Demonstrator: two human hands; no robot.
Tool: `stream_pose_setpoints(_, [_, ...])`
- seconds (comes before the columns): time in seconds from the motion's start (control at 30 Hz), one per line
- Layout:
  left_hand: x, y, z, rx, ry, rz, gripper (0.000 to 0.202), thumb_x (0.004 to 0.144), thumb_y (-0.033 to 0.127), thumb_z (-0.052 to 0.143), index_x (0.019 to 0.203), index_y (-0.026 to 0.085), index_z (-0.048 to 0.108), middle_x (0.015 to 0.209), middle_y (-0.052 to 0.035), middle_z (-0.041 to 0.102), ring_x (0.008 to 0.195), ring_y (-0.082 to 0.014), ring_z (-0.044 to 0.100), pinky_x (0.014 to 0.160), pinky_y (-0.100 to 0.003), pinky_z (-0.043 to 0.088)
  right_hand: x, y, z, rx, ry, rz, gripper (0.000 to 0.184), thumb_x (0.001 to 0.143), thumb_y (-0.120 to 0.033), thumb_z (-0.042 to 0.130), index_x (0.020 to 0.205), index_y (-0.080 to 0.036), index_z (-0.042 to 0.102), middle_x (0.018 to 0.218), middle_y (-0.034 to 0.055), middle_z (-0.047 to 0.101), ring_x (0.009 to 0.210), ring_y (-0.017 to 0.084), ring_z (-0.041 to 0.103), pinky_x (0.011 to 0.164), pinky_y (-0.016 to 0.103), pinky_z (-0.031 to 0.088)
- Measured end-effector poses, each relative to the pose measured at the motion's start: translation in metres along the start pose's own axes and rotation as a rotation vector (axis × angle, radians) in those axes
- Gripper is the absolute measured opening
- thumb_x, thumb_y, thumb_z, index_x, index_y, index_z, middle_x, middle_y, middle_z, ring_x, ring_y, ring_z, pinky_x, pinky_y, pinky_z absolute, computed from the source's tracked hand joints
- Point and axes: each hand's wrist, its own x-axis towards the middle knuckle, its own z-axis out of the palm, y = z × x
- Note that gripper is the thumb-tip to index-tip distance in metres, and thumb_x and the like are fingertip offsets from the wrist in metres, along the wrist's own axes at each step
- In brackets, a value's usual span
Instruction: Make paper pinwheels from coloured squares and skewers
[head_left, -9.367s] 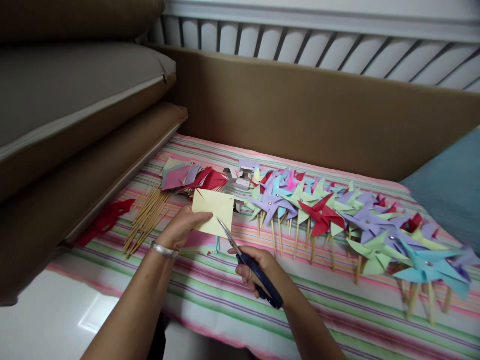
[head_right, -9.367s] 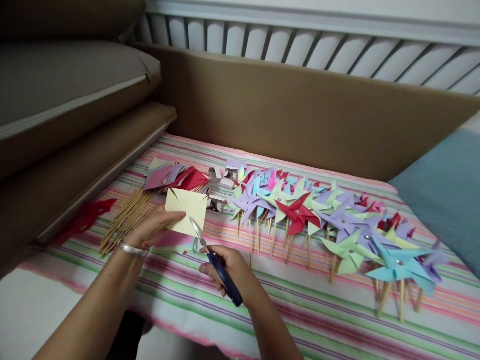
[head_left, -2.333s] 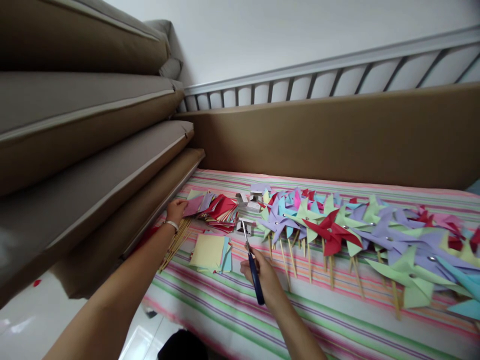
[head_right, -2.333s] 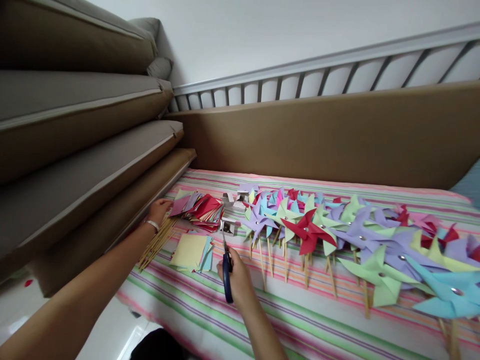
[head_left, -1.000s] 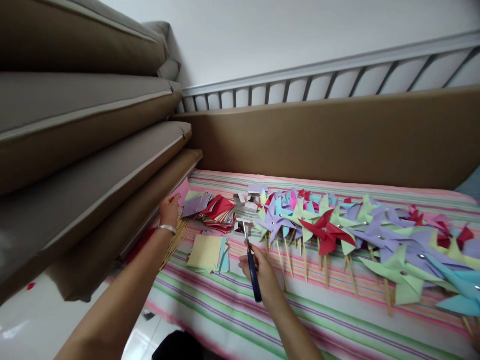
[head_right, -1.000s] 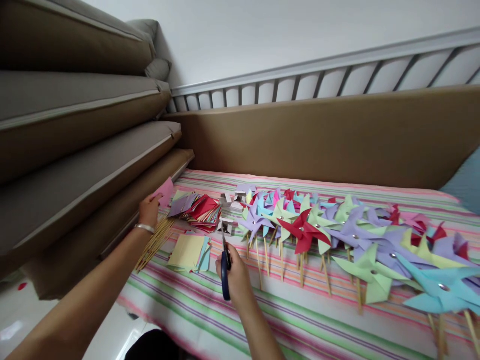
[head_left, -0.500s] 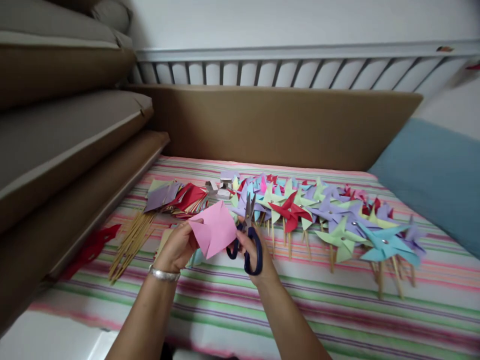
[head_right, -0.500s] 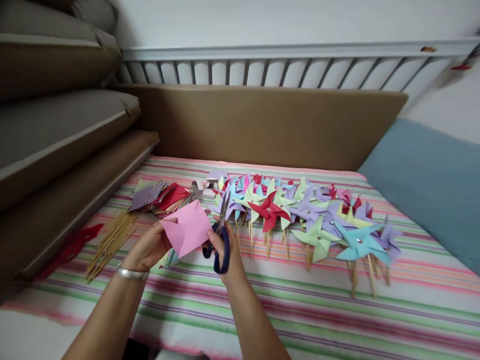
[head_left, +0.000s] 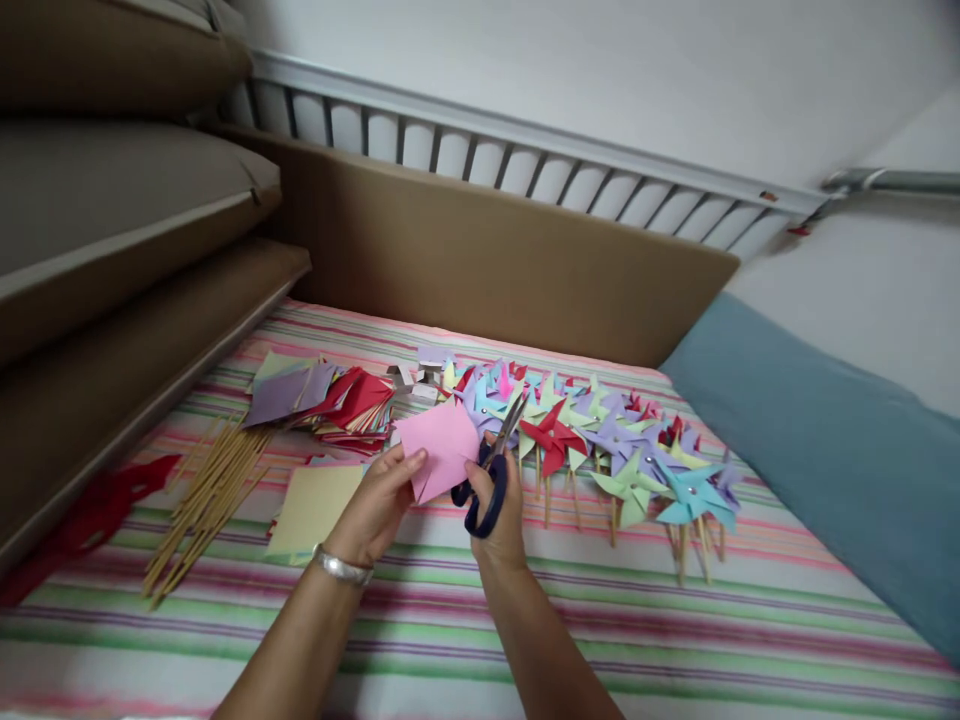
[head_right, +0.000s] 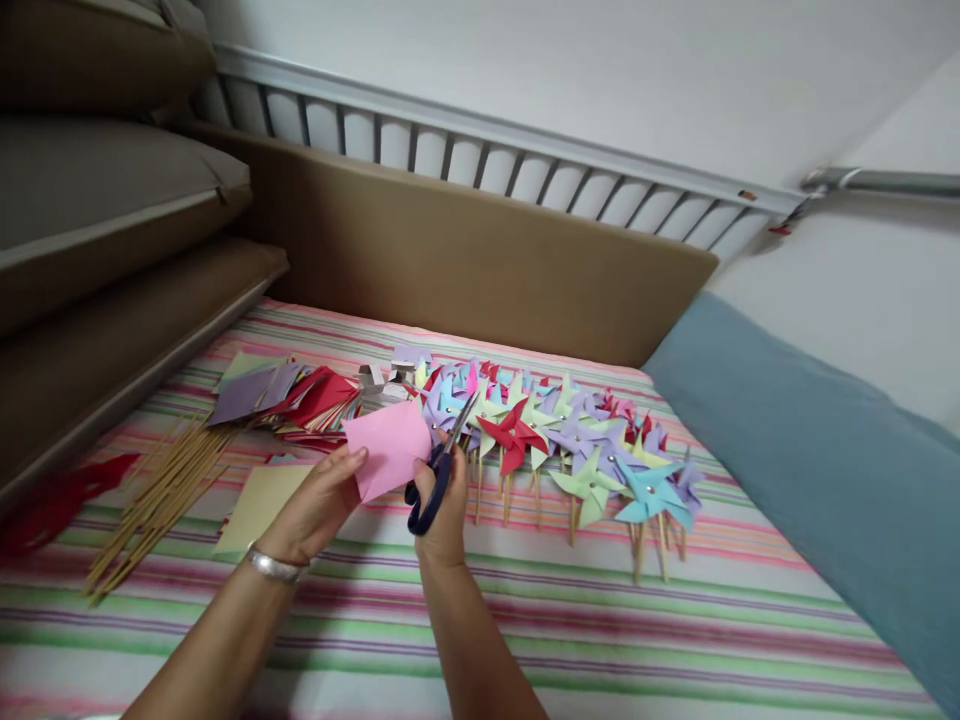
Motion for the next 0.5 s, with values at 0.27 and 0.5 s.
stream_pose_setpoints(0.27, [0.006,-0.022,0.001,0.100,0.234,0.079,0.037,0.058,0.025,0.075,0.092,0.013,0.068,0.092,-0.0111,0.070,0.083,-0.0237,0.065,0.078,-0.033,0.049,-0.012,0.017,-0.007,-0.190,-0.024,-0.048,0.050,0.073,-0.032,0.057,0.120,-0.022,0.043,0.089,0.0034,0.058,0.067,0.013,0.056,0.054,0.023,0.045])
stream_pose_setpoints(0.5, [0.015,0.006,-0.014,0.046,0.375,0.155,0.031,0.060,0.020,0.073,0.089,0.013,0.066,0.091,-0.0084,0.071,0.085,-0.0217,0.065,0.079,-0.032,0.049,-0.002,0.012,-0.007,-0.054,-0.164,0.080,0.052,0.071,-0.029,0.062,0.119,-0.023,0.042,0.081,0.0010,0.060,0.064,0.013,0.058,0.057,0.027,0.048])
